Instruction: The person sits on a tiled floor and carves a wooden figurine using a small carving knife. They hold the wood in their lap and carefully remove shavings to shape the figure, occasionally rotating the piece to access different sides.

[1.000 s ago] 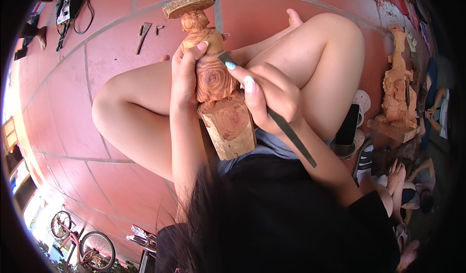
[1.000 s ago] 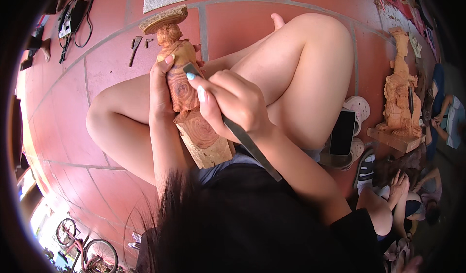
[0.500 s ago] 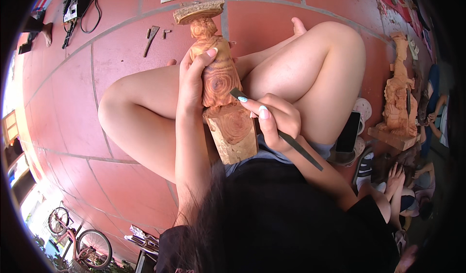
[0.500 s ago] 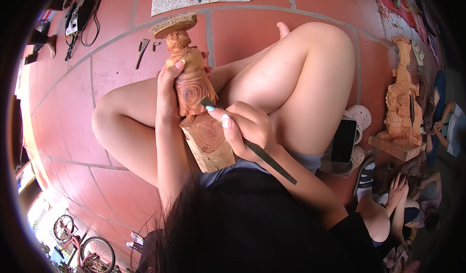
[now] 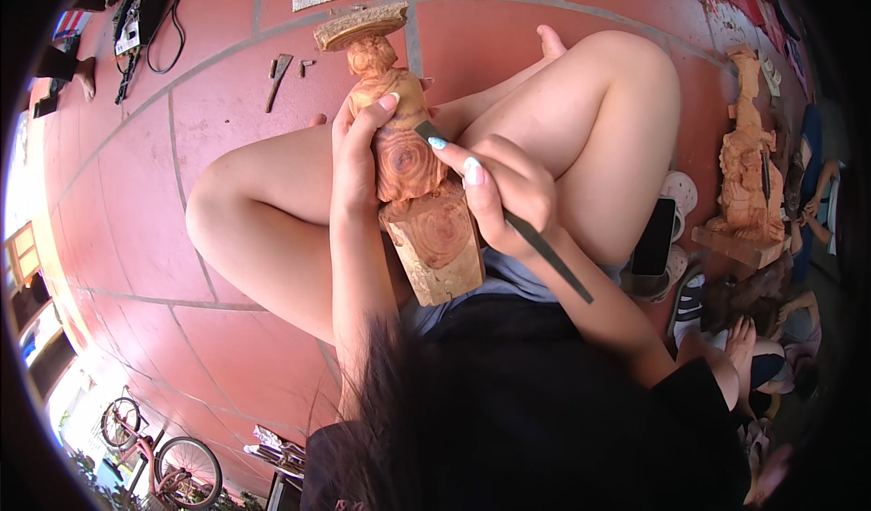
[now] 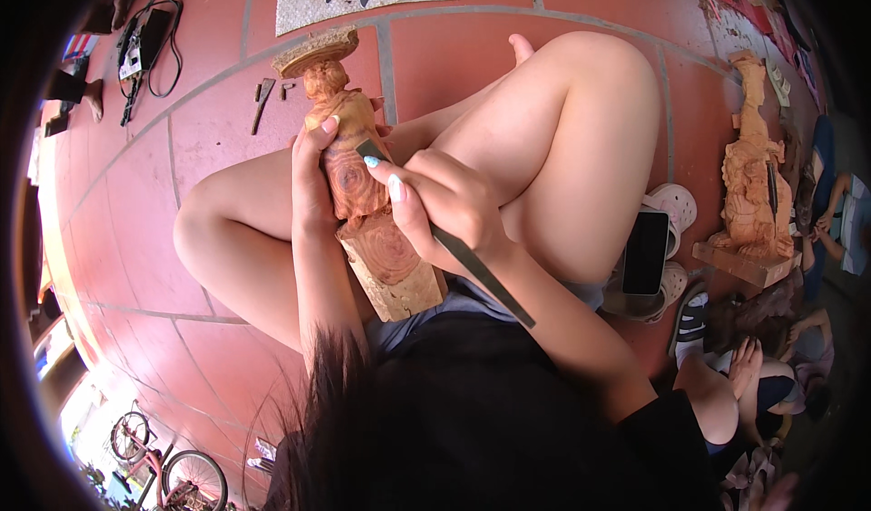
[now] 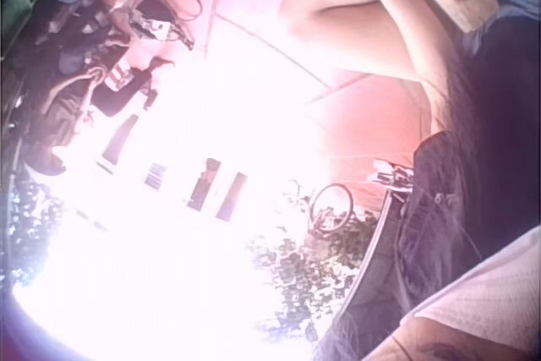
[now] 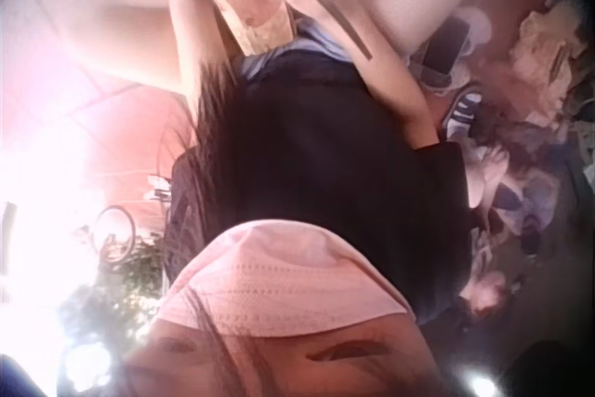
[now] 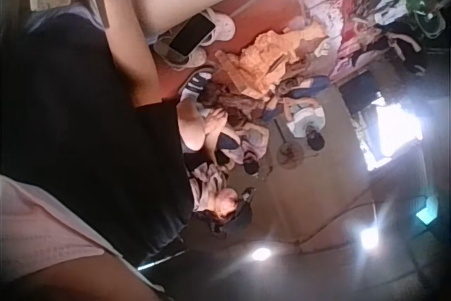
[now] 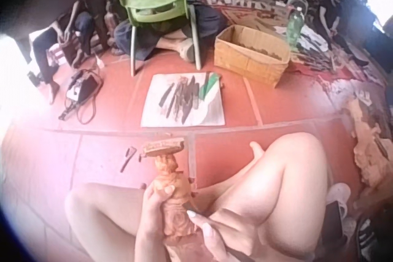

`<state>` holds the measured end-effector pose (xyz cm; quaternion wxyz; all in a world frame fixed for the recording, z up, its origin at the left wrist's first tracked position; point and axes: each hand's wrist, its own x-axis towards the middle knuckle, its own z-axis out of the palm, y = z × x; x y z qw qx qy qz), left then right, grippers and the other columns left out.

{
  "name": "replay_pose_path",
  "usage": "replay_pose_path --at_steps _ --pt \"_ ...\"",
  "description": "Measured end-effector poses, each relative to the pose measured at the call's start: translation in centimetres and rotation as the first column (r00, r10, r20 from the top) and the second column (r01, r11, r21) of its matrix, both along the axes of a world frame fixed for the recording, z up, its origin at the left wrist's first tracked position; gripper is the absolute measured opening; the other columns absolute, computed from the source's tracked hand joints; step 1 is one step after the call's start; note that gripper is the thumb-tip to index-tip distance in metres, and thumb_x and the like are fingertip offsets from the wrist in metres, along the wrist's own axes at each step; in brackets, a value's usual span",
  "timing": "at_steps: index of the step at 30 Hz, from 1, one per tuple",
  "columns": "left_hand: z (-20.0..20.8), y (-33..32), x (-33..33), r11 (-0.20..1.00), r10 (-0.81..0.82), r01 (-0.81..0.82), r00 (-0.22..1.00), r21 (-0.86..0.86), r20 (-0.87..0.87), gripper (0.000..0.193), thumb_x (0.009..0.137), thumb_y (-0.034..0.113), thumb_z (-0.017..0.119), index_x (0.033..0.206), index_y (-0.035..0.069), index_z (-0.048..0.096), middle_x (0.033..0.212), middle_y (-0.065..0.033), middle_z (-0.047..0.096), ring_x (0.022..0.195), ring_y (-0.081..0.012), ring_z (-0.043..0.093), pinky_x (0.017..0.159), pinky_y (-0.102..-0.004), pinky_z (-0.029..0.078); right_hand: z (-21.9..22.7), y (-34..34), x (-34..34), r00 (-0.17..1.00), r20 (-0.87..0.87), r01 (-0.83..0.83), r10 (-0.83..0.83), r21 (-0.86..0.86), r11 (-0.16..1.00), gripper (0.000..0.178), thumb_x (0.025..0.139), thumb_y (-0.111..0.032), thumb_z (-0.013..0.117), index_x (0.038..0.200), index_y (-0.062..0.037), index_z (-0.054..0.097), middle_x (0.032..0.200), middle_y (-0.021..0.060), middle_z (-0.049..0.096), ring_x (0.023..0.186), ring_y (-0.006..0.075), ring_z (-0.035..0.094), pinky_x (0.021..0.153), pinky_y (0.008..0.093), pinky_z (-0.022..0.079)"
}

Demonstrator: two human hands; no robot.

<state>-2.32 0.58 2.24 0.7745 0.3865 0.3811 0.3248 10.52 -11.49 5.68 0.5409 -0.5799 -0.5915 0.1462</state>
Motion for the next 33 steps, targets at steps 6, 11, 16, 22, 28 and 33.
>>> replay_pose_path --at_steps 6,11,16,22,28,33 --pt "-0.1 0.4 0.0 0.999 0.007 -0.004 0.998 -0.048 0.063 0.056 0.096 0.037 0.057 0.128 -0.009 0.057 0.119 -0.0232 0.069 0.095 -0.029 0.072 0.08 -0.0401 0.062 0.2 -1.2 0.1 0.996 -0.004 -0.085 0.085 0.015 0.996 0.02 0.096 0.0 0.056 0.101 0.0111 0.072 0.071 0.0114 0.057 0.057 0.0231 0.055 0.053 0.0367 0.046" --pt "-1.2 0.4 -0.6 0.998 0.024 -0.015 0.991 -0.068 0.131 0.058 0.104 0.045 0.048 0.132 -0.006 0.056 0.123 -0.0232 0.067 0.1 -0.0298 0.071 0.085 -0.0398 0.061 0.8 0.0 0.4 1.0 -0.007 -0.03 0.03 -0.076 0.997 0.022 0.099 -0.001 0.054 0.103 0.0114 0.072 0.069 0.0119 0.057 0.057 0.0231 0.055 0.054 0.036 0.046" --pt "-1.4 0.5 -0.3 0.999 -0.015 0.02 0.99 -0.04 0.137 0.067 0.106 0.054 0.041 0.136 -0.005 0.053 0.124 -0.0225 0.067 0.101 -0.0305 0.071 0.086 -0.0411 0.061 1.2 -0.7 0.1 0.997 -0.01 -0.072 0.071 -0.02 0.997 0.024 0.099 -0.002 0.054 0.104 0.0112 0.073 0.069 0.0111 0.057 0.057 0.0219 0.054 0.054 0.0353 0.045" --pt "-2.4 0.0 -0.9 0.998 0.048 -0.042 0.994 -0.053 0.1 0.081 0.106 0.065 0.026 0.139 -0.004 0.052 0.124 -0.0211 0.067 0.102 -0.0298 0.071 0.086 -0.0405 0.061 1.0 -1.2 -1.8 0.995 -0.033 -0.091 0.09 -0.041 0.995 0.021 0.095 0.001 0.058 0.106 0.0106 0.072 0.071 0.0113 0.058 0.059 0.0221 0.054 0.056 0.0348 0.047" --pt "-3.3 -0.1 -0.6 0.974 0.151 -0.138 0.987 -0.182 0.062 0.091 0.103 0.073 0.018 0.14 -0.002 0.052 0.124 -0.0205 0.068 0.103 -0.0291 0.071 0.087 -0.0401 0.061 2.9 3.0 0.1 1.0 0.005 -0.004 0.004 -0.01 1.0 0.019 0.099 0.001 0.055 0.103 0.0109 0.071 0.071 0.0125 0.058 0.057 0.0233 0.055 0.055 0.0362 0.046" --pt "-3.7 0.3 -0.6 0.996 0.068 -0.066 0.997 -0.06 0.041 0.09 0.103 0.074 0.019 0.14 -0.002 0.052 0.126 -0.0196 0.067 0.107 -0.0273 0.07 0.093 -0.0403 0.059 2.9 2.0 0.0 0.998 -0.056 -0.006 0.003 -0.063 0.998 0.022 0.102 -0.002 0.055 0.1 0.0114 0.072 0.068 0.013 0.058 0.056 0.0224 0.056 0.056 0.0354 0.047"
